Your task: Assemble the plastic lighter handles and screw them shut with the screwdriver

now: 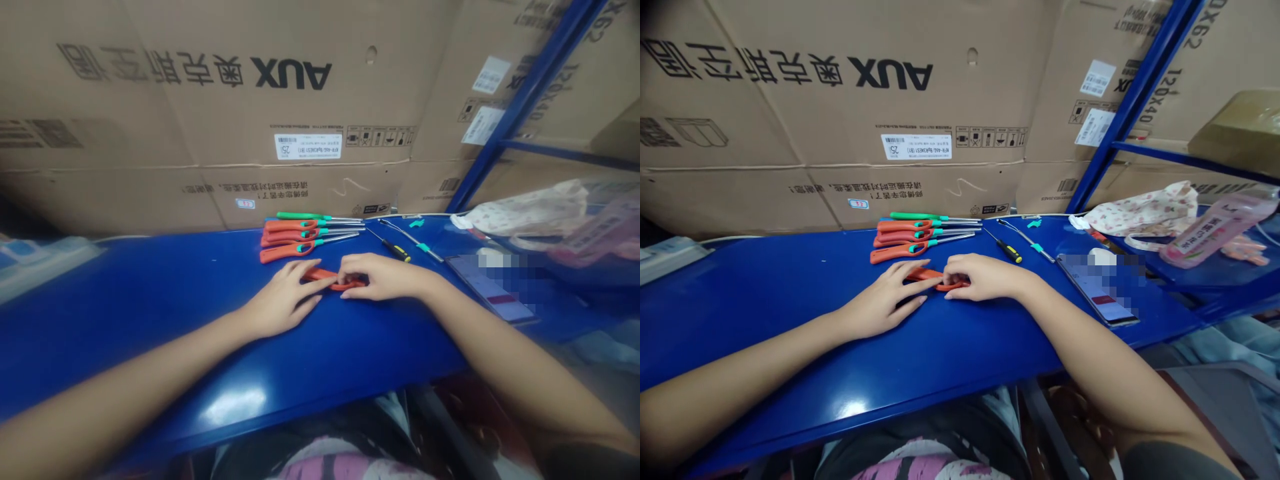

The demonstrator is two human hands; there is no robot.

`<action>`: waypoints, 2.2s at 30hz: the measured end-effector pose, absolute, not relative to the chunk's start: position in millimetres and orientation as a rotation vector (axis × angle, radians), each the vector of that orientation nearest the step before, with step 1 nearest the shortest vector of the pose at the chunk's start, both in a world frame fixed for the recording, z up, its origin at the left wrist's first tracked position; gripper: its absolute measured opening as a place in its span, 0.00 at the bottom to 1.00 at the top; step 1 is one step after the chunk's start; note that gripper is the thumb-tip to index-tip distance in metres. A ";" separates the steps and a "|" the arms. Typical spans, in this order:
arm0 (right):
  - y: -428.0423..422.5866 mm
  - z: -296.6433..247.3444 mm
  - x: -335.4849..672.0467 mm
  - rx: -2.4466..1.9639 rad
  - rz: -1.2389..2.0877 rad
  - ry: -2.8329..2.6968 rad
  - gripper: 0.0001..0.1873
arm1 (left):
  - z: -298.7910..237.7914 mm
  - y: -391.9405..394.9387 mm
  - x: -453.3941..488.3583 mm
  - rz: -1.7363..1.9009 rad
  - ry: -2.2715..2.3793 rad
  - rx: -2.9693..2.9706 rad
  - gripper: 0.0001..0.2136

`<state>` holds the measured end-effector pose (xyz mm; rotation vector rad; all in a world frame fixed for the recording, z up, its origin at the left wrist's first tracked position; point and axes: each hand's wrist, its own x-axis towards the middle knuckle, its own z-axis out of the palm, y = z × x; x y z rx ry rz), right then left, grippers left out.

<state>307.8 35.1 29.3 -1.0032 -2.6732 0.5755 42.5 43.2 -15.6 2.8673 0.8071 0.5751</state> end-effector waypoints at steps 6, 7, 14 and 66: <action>46.6 31.1 325.9 -1.188 0.413 -2.748 0.16 | -18.2 47.6 44.8 0.752 0.857 2.615 0.21; 47.0 31.9 326.6 -1.197 0.413 -2.739 0.16 | -17.5 48.7 45.3 0.773 0.880 2.570 0.19; 43.2 31.7 319.3 -1.124 0.477 -2.692 0.12 | -15.8 53.8 46.3 0.909 0.902 2.322 0.13; 45.3 17.2 310.5 -1.158 0.518 -2.630 0.09 | -25.5 58.3 41.5 0.952 1.121 2.416 0.19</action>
